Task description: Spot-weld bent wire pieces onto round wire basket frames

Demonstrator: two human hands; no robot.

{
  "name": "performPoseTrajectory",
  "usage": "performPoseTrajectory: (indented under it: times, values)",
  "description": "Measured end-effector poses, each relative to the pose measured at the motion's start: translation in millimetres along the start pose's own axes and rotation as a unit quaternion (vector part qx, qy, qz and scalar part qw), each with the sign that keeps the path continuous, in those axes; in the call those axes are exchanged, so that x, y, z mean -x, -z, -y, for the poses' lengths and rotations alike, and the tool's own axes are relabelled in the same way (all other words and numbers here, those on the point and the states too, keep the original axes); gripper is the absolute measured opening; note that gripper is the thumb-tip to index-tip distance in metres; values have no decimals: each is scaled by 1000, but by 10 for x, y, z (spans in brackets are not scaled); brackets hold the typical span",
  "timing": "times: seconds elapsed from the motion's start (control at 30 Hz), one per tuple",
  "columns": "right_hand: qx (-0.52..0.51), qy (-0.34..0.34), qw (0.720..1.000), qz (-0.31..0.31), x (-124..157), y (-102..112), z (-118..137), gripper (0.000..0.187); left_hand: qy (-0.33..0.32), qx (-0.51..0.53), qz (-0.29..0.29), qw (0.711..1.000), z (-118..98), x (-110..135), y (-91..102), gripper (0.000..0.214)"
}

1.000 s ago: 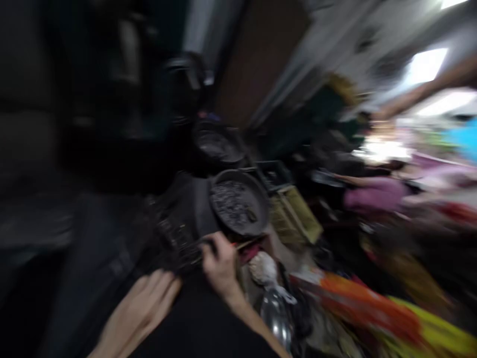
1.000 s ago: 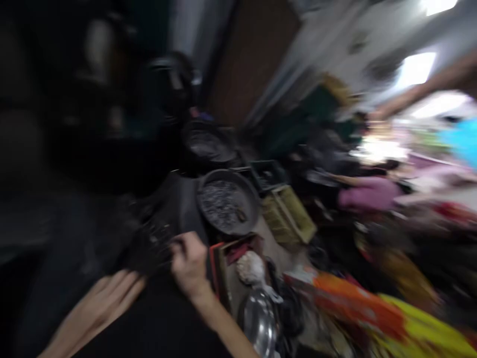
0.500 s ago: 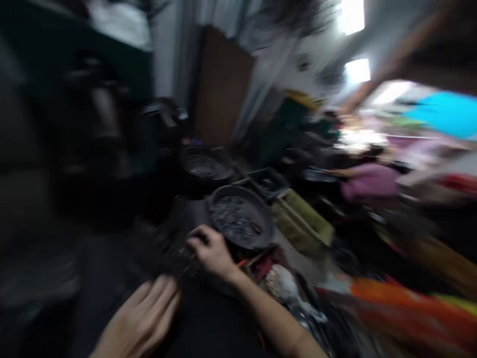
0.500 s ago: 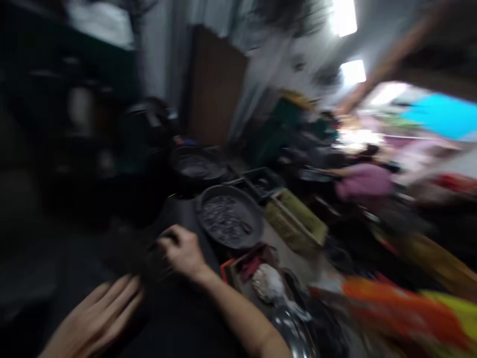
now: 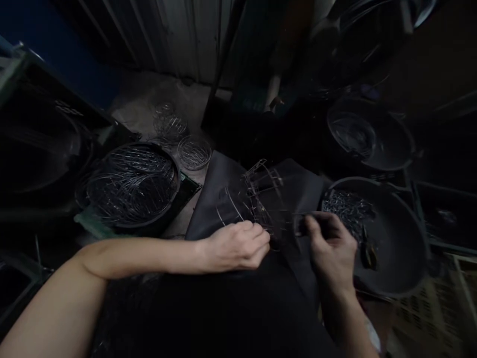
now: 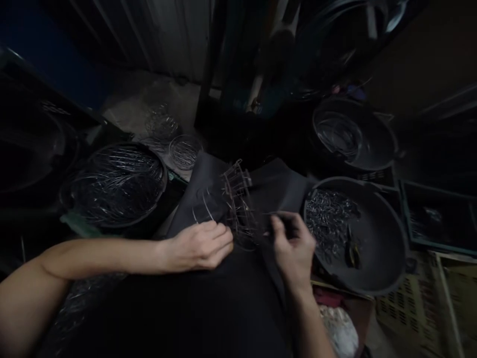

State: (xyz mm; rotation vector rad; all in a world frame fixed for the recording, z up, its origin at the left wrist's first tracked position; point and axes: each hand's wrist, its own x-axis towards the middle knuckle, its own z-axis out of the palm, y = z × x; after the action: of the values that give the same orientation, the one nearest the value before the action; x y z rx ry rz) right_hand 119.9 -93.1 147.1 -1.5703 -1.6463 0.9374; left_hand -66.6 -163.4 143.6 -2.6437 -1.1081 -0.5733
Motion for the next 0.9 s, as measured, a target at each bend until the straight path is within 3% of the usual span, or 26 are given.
performPoseTrajectory:
  times: [0.1,0.23,0.3,0.43,0.5,0.67,0.8,0.9]
  values:
    - [-21,-2,1000,22,-95,-11,-3,19,4,-5,5,1000,75,8,-21,12]
    - [-97,-55,993,-38,-197,-16,-37,23,22,-44,-21,999,217,-41,-41,10]
    - [-99,-55,994,-3,-206,4,-51,23,7,-45,-17,999,276,-57,-57,10]
    - [-4,-16,993,118,-186,86,-70,25,-29,-28,-8,999,336,-31,-69,10]
    - [-1,-22,991,135,-197,112,-105,28,-26,-24,-5,999,362,-14,-55,9]
    - [-191,-103,974,66,-278,54,-237,32,-2,-25,16,1000,553,-109,-33,13]
    - [-266,-125,954,58,-324,-10,-224,30,12,39,50,998,769,-237,-86,24]
    - [-315,-127,940,28,-370,-27,-186,31,83,120,43,988,862,-235,-99,26]
